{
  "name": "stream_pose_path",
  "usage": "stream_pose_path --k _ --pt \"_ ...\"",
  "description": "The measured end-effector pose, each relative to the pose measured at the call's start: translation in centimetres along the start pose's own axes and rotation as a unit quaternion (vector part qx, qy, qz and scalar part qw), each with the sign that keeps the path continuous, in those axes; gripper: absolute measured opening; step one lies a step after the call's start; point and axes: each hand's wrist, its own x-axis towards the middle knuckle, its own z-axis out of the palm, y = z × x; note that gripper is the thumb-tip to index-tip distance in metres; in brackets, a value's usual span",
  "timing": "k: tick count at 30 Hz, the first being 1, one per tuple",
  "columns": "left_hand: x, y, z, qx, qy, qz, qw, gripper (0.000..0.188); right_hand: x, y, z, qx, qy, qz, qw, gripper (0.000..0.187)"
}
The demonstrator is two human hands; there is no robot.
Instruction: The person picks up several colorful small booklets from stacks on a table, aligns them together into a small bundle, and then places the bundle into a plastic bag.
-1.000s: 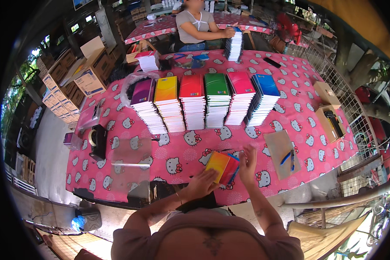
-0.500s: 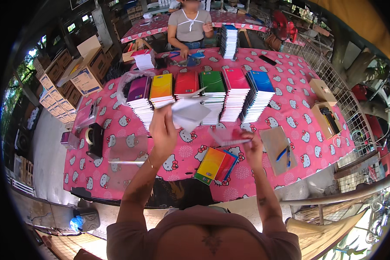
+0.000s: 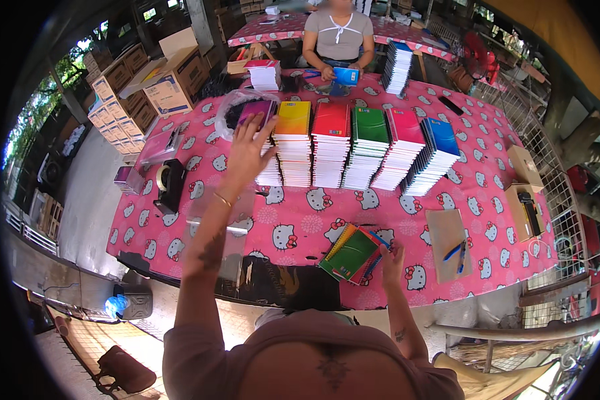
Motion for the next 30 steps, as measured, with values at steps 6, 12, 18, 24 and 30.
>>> stream_pose_path --k 6,12,18,24,30 --pt "2.1 -7.5 0.3 -0.169 -0.144 -0.038 0.974 0.045 -1.7 1.8 0.0 -0.098 -0.059 -0.002 0.993 0.061" --pt "1.2 -3.2 -1.0 -0.021 -0.012 -0.055 0.998 0.024 -3.7 -1.6 0.9 0.063 -0.071 0.055 0.994 0.073" --pt "-1.8 8.9 -4.0 -0.149 0.205 0.021 0.967 0.031 -2.5 -1.5 1.9 0.131 -0.127 0.088 0.979 0.075" --pt "-4.7 15.1 -2.2 -0.368 -0.345 -0.11 0.857 0.027 -3.1 -2.4 0.9 -0.004 -0.067 0.07 0.995 0.068" --pt "-5.7 19.4 -0.2 -0.503 -0.307 -0.122 0.799 0.03 -8.3 -13.6 2.2 -0.153 -0.147 -0.416 0.884 0.064"
